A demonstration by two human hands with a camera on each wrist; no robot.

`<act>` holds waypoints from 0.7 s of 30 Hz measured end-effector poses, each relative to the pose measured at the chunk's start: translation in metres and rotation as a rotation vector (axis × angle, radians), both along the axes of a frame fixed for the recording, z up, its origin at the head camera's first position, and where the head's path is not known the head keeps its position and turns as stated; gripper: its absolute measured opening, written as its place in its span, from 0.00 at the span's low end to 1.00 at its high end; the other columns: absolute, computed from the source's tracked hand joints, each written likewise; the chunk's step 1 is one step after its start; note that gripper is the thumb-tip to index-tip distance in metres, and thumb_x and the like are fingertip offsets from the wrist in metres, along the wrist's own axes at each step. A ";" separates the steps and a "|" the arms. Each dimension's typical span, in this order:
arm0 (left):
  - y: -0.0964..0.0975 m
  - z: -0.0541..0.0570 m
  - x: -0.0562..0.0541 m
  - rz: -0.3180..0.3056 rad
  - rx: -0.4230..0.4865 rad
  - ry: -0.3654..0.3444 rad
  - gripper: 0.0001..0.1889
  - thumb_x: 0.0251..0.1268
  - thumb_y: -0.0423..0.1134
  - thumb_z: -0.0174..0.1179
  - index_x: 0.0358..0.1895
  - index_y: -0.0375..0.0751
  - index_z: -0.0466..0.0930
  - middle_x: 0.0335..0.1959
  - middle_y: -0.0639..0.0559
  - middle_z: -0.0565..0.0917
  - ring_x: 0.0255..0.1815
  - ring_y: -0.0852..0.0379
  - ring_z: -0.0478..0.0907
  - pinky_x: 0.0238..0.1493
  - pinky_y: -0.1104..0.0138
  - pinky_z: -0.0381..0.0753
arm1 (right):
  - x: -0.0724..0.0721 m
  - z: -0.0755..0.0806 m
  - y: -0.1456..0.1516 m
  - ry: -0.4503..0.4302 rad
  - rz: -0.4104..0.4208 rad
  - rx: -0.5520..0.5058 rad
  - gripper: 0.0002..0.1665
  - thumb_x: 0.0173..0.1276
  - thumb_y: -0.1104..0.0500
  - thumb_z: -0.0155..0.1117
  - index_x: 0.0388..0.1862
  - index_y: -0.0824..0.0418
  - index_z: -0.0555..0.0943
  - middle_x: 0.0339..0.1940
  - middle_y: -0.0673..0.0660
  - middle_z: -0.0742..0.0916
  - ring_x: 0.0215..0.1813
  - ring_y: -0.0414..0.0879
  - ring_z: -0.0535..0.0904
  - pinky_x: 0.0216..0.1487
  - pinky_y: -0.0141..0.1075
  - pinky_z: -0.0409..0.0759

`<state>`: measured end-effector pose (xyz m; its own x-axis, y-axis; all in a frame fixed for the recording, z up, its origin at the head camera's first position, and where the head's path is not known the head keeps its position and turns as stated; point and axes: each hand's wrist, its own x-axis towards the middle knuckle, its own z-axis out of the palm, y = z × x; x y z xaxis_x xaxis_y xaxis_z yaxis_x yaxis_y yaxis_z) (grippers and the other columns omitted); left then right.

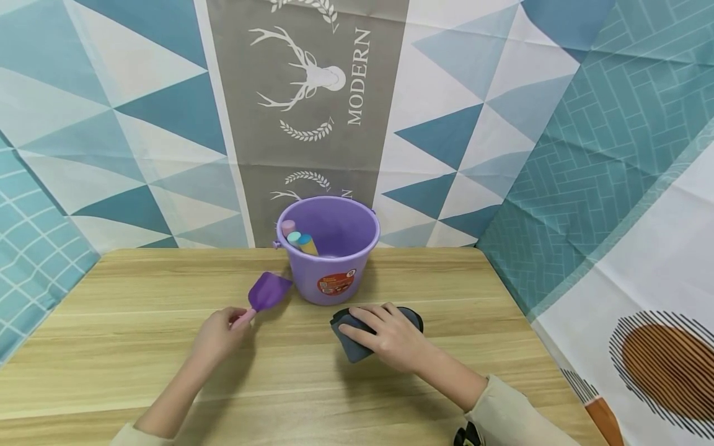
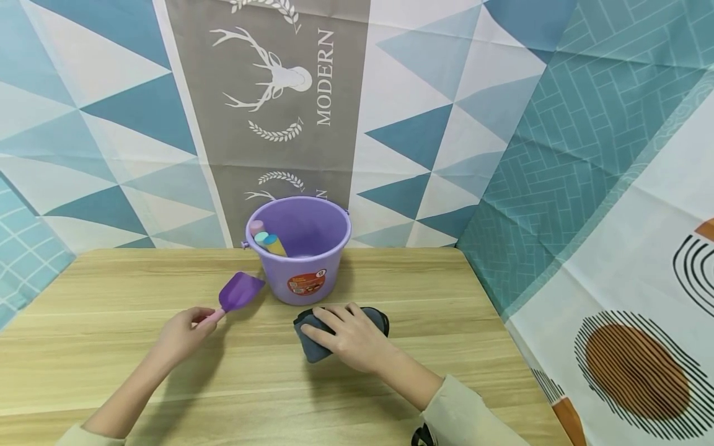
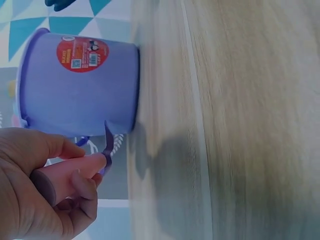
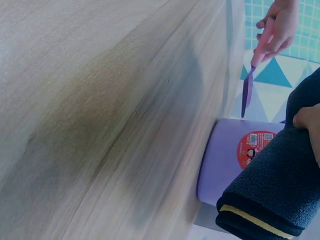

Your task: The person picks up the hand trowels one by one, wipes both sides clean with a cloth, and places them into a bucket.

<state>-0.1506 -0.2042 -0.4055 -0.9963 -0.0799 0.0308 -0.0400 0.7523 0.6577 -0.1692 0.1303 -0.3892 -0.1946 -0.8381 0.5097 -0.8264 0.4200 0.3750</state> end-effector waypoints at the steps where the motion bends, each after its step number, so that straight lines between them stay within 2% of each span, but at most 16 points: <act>1: 0.000 0.001 0.002 -0.009 0.004 0.000 0.21 0.64 0.39 0.54 0.52 0.24 0.74 0.42 0.32 0.82 0.38 0.46 0.79 0.42 0.53 0.78 | 0.000 0.000 0.000 0.001 -0.001 0.000 0.24 0.63 0.59 0.62 0.59 0.48 0.76 0.56 0.56 0.81 0.52 0.48 0.79 0.38 0.39 0.78; 8: -0.001 0.007 0.014 -0.053 0.000 0.015 0.19 0.63 0.37 0.56 0.51 0.25 0.75 0.43 0.33 0.83 0.39 0.46 0.80 0.38 0.56 0.79 | 0.000 0.000 0.000 0.010 0.008 -0.007 0.18 0.73 0.58 0.49 0.59 0.48 0.76 0.55 0.56 0.81 0.52 0.48 0.79 0.39 0.39 0.78; 14: -0.001 0.012 0.021 -0.084 0.018 -0.019 0.20 0.62 0.37 0.57 0.53 0.26 0.74 0.42 0.36 0.83 0.32 0.55 0.76 0.29 0.67 0.74 | 0.000 0.002 0.000 -0.011 -0.005 -0.001 0.20 0.70 0.59 0.54 0.60 0.48 0.75 0.56 0.56 0.81 0.52 0.48 0.79 0.40 0.40 0.78; 21: 0.003 0.018 0.031 -0.100 -0.004 0.011 0.18 0.59 0.35 0.59 0.51 0.28 0.77 0.41 0.38 0.83 0.31 0.57 0.74 0.29 0.68 0.72 | -0.001 0.003 0.001 0.003 -0.006 0.005 0.19 0.72 0.58 0.51 0.60 0.48 0.75 0.55 0.56 0.81 0.51 0.48 0.79 0.40 0.39 0.78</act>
<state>-0.1193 -0.2016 -0.3877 -0.9989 0.0204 0.0424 0.0432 0.7547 0.6546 -0.1701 0.1313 -0.3859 -0.1976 -0.8394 0.5063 -0.8228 0.4228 0.3798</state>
